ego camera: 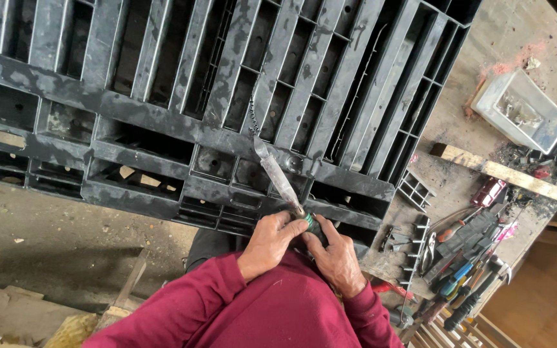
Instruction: The person moves a stack of black plastic crates and positions one upright. They then use a chisel to pry and scrape at the joints and edges of the crate, working along the frame to separate or adjust the plastic components.
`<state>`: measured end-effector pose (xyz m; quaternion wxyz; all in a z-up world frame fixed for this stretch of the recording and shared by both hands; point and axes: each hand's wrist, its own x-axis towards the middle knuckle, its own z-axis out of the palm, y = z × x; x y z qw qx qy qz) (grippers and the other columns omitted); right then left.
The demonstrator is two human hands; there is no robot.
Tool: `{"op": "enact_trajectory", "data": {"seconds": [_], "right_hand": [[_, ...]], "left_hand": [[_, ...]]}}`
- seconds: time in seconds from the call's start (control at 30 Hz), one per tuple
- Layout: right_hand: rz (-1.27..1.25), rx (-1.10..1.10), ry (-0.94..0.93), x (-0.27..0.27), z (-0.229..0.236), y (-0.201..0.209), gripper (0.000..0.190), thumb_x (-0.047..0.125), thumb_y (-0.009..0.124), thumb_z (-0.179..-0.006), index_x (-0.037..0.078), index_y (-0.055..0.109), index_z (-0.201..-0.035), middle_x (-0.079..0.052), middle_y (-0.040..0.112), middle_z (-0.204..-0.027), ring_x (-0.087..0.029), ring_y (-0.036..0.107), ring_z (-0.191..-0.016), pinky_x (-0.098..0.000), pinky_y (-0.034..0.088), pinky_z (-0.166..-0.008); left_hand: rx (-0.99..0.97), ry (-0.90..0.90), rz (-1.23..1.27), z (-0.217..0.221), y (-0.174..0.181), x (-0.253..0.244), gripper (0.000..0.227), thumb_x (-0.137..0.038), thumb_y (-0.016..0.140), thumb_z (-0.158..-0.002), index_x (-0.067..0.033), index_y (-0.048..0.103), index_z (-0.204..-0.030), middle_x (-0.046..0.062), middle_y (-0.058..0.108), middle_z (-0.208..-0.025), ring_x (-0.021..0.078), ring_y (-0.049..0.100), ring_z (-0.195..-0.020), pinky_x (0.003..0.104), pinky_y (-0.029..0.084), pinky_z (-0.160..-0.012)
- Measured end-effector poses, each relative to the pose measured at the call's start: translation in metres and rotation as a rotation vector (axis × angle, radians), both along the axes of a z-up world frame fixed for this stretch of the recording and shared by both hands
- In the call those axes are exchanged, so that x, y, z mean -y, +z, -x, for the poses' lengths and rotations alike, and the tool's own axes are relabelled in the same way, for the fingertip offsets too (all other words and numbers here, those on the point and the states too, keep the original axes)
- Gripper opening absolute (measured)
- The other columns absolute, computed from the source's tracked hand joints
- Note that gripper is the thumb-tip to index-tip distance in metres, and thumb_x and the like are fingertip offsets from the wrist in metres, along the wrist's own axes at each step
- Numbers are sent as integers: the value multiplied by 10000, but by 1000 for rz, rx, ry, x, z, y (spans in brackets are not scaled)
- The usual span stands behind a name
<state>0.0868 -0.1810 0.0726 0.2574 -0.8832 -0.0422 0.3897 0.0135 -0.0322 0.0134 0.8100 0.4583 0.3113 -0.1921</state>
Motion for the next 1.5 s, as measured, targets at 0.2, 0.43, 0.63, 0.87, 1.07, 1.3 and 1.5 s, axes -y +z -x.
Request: {"op": "enact_trajectory", "data": {"seconds": [0.2,0.43,0.63,0.87,1.07,1.3,1.5], "right_hand": [[-45,-33,-23,13,3,-5,450,212,701,-894,64,619,-1311,-142,777,-773,-159,775,-666,-311,592,-603],[-42,-34,-10,11,-2,-2,457,239,697,-905,44,614,-1311,-159,775,-816,-186,774,-691,-327,584,-626],[-82,-98,4,8,-10,4,434,269,645,-951,40,601,-1316,-175,778,-841,-224,785,-760,-350,580,-683],[-90,-75,44,6,-10,7,423,266,629,-960,52,574,-1321,-191,760,-835,-292,778,-747,-377,572,-667],[-72,-90,51,4,-14,8,419,265,625,-961,60,567,-1323,-192,752,-817,-296,774,-730,-378,563,-653],[-188,-193,82,13,-24,6,334,208,660,-974,10,598,-1236,-114,723,-830,-181,672,-731,-356,565,-645],[-97,-466,-65,15,-34,45,440,217,634,-925,31,538,-1311,-25,641,-688,-99,576,-539,-291,484,-477]], "left_hand": [[41,-56,-80,1,4,1,345,-305,670,-954,28,738,-1009,48,707,-743,72,586,-685,277,493,-625],[-14,-17,-9,-2,5,1,348,-315,684,-946,20,747,-1018,33,684,-738,58,541,-679,268,463,-600],[-26,-37,9,-3,1,1,354,-318,695,-936,25,758,-995,38,677,-711,66,537,-651,270,454,-578],[36,2,32,-3,-7,5,341,-284,683,-959,45,747,-1018,54,726,-794,56,586,-724,257,503,-645],[12,42,81,-5,-8,8,323,-262,677,-956,43,741,-1037,51,739,-826,58,617,-748,250,524,-673],[32,42,65,-6,13,-2,314,-257,676,-962,43,752,-1013,58,721,-800,61,595,-742,281,513,-659],[115,-231,30,-9,37,-54,314,-273,701,-937,30,770,-894,99,771,-780,111,704,-719,306,561,-677]]}}
